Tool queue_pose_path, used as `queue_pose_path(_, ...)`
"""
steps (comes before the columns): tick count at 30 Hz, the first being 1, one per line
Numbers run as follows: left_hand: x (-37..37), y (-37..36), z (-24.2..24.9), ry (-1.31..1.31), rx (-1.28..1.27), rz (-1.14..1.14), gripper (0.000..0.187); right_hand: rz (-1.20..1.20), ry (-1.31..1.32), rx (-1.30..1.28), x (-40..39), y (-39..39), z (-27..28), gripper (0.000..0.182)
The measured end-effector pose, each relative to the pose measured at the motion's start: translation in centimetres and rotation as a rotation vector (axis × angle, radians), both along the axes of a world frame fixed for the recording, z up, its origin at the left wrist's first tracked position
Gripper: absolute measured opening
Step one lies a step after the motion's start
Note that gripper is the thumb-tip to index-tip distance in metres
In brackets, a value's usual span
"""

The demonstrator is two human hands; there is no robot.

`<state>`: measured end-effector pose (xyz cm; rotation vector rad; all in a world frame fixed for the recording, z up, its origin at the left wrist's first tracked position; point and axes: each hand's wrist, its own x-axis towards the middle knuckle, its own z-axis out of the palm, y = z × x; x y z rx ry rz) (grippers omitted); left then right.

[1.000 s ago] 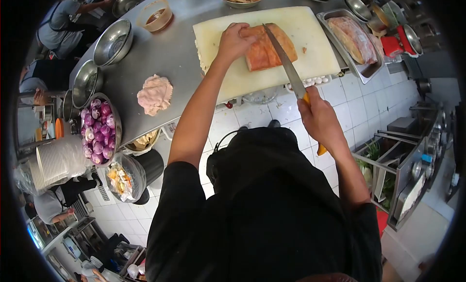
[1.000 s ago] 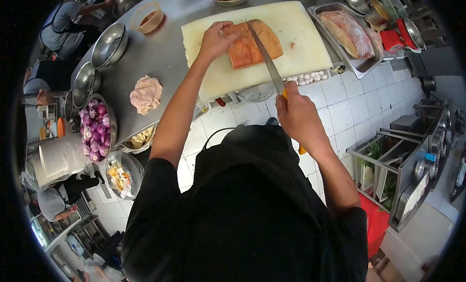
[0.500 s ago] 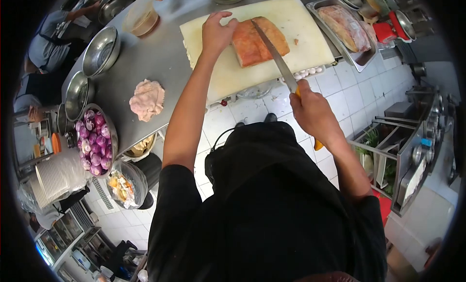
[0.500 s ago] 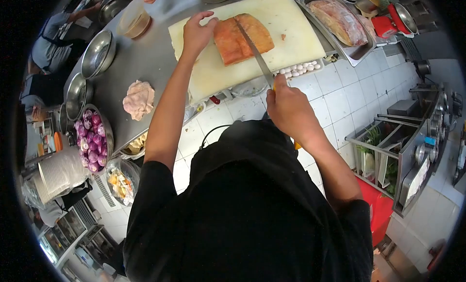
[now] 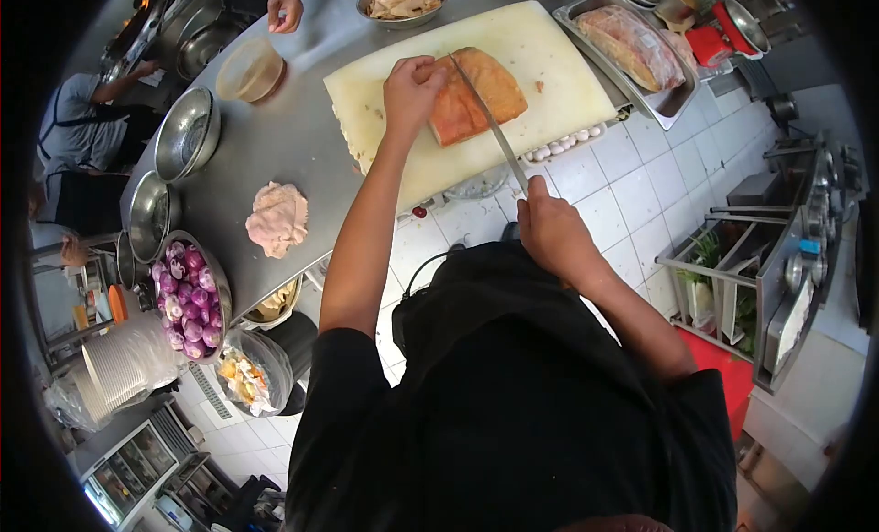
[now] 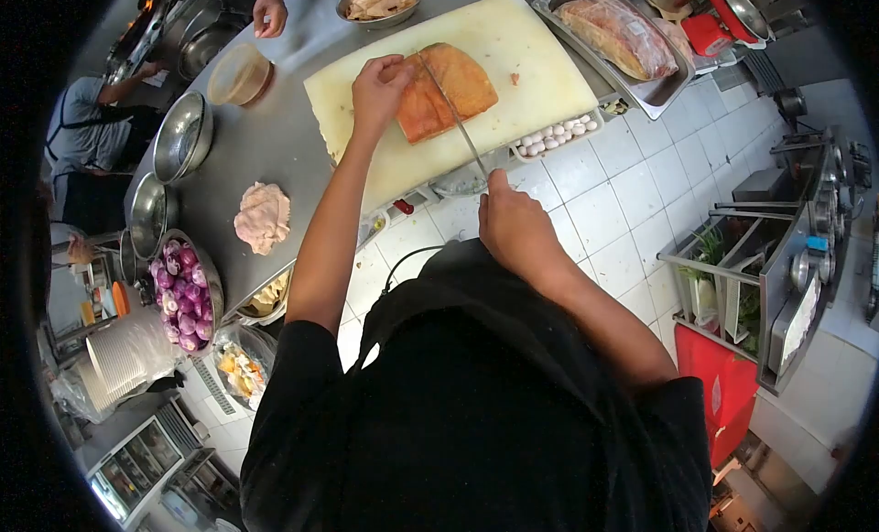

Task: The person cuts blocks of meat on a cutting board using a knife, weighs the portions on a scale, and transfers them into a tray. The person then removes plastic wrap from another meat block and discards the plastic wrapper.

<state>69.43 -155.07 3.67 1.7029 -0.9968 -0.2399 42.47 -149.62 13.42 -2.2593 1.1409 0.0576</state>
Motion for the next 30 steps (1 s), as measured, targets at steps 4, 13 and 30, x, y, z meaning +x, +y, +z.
queue_pose_path(4,0.4,0.1,-0.3,-0.041,-0.041,0.011,0.029,-0.008,-0.038,-0.001,-0.2,0.0,-0.8,0.017)
queue_pose_path(13,6.6,2.3,2.3,0.255,-0.139,0.130,0.031,-0.004,0.001,-0.005,-0.1,-0.1,-0.6,0.018)
queue_pose_path(30,-1.7,-1.0,1.1,-0.207,0.005,0.038,0.026,-0.020,-0.079,-0.065,-0.4,0.0,-0.2,0.018)
